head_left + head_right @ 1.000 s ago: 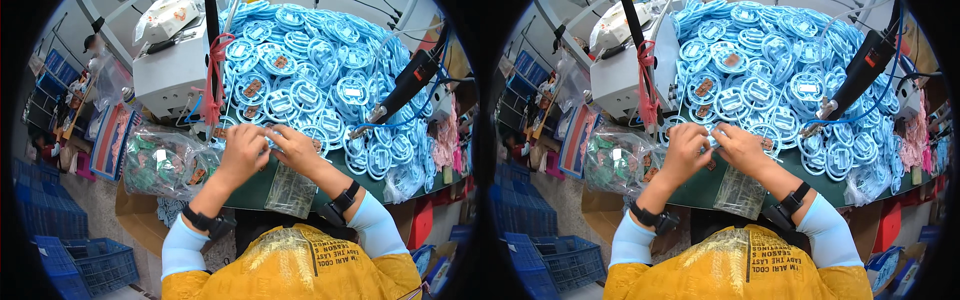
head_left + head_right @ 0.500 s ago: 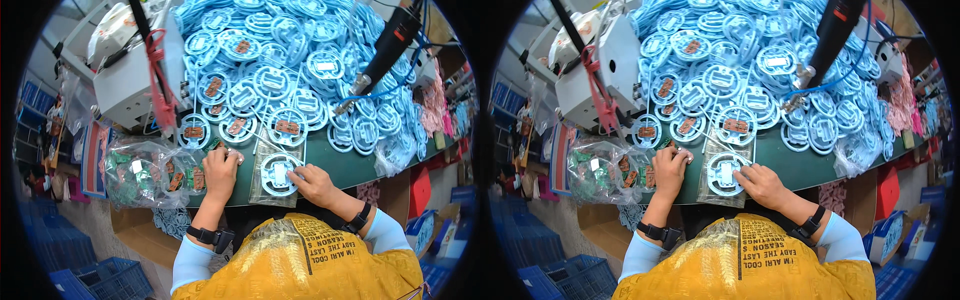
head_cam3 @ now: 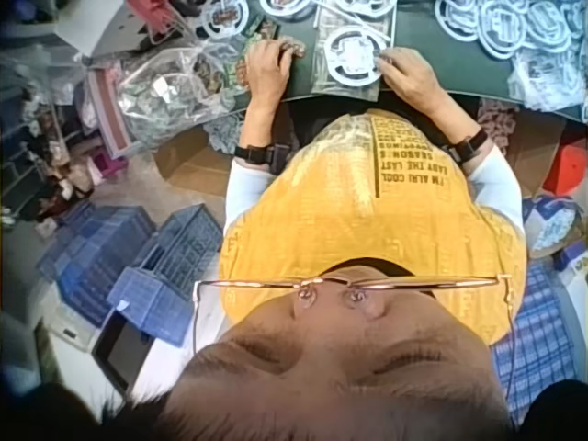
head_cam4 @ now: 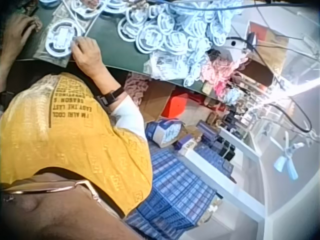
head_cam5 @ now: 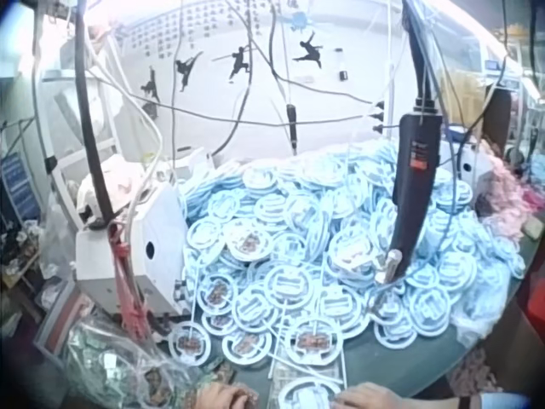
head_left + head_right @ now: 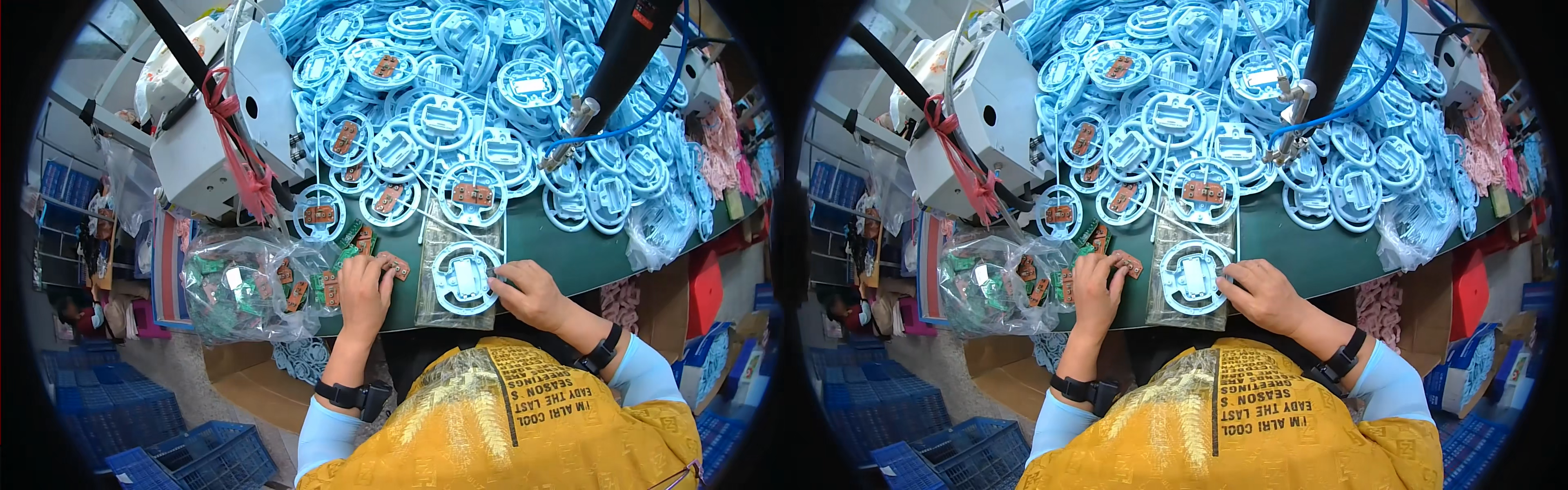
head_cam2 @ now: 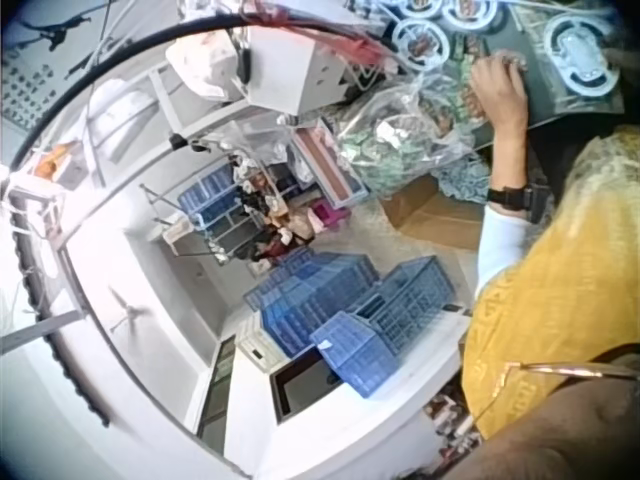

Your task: Assembling circular blue plastic toy components using an electric screwdriver and inserting printed circuit boards.

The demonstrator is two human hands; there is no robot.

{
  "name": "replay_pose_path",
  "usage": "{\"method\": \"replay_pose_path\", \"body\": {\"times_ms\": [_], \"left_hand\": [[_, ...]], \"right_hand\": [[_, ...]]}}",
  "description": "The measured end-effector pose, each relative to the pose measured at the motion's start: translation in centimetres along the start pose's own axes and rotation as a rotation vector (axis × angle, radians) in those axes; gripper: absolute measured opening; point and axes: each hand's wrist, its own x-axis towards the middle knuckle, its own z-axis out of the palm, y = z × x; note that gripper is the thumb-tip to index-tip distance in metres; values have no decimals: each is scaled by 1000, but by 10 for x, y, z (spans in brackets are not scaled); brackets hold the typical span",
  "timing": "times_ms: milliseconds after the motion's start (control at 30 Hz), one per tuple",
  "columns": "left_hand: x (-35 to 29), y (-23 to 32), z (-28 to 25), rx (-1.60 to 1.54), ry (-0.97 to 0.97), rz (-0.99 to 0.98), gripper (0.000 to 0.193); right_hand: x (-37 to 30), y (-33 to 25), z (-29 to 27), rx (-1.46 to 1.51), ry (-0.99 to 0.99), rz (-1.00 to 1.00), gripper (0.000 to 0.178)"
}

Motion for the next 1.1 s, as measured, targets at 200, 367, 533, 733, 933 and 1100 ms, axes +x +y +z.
{"method": "replay_pose_path", "body": {"times_ms": [200, 367, 533, 733, 933, 1100], "left_hand": [[3, -5, 4, 91, -22, -54, 12], [5, 11, -11, -68, 39, 26, 15], [16, 51, -14, -171, -50, 157, 19], [23, 56, -7, -140, -79, 234, 20], [28, 60, -6, -160, -125, 277, 21], [27, 66, 5, -146, -160, 314, 21]], "right_hand": [[1, 0, 3, 25, -7, -7, 32], [1, 2, 5, 21, 13, -55, 32], [4, 4, 8, 9, 23, -67, 32], [5, 5, 10, 11, 23, -80, 33], [5, 4, 9, 8, 38, -78, 31], [7, 3, 10, 5, 33, -84, 29]]}}
